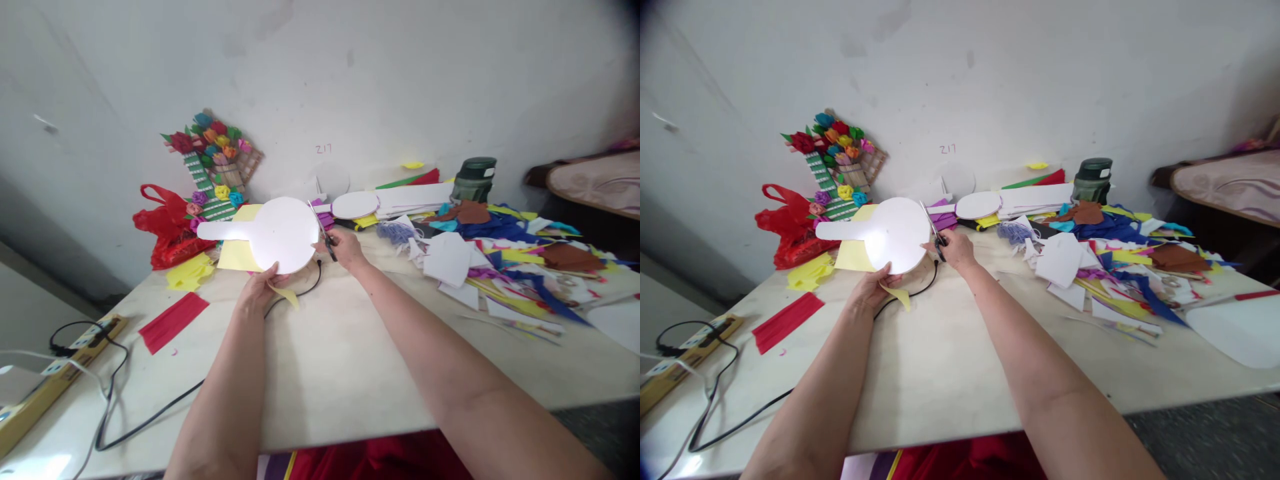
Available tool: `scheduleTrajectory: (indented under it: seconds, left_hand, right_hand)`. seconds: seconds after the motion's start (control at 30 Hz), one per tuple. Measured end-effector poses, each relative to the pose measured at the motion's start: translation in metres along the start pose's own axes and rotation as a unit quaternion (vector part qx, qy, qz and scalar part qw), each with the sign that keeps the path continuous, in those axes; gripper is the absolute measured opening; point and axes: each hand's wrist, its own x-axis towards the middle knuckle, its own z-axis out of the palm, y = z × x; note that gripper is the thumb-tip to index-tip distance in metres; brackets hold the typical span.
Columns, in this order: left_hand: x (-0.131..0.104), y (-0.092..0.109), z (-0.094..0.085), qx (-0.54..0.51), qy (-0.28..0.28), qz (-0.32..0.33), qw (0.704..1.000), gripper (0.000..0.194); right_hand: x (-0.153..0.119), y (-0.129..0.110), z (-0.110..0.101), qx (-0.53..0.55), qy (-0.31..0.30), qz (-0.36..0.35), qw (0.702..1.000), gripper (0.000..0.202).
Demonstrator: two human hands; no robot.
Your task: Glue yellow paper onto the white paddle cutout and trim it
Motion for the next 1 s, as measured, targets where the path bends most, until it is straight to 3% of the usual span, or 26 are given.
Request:
scheduleTrajectory:
  seconds: [0.17,0.57,0.83,1.0]
  left_hand:
    - [0.002,-0.001,-0.004,0.008,-0.029,-0.010,1.000,0.039]
    - [0.000,-0.001,0.000,-0.002,-0.004,-0.007,1.000,0.041]
    - [-0.002,0.000,0.004,0.013,-0.014,0.006,1.000,0.040]
    - [0.001,-0.001,0.001,0.005,0.001,0.003,1.000,0.041]
  right_hand:
    - [0.001,0.001,-0.001,0.035,-0.014,0.014,0.999,0.027]
    - [0.002,0.004,0.001,0.099,-0.002,0.033,0.995,0.029]
    - [0.005,0.008,0.001,0.257,-0.007,0.103,0.961,0.029]
    - [0.010,0.021,0.004,0.227,-0.013,0.097,0.969,0.034]
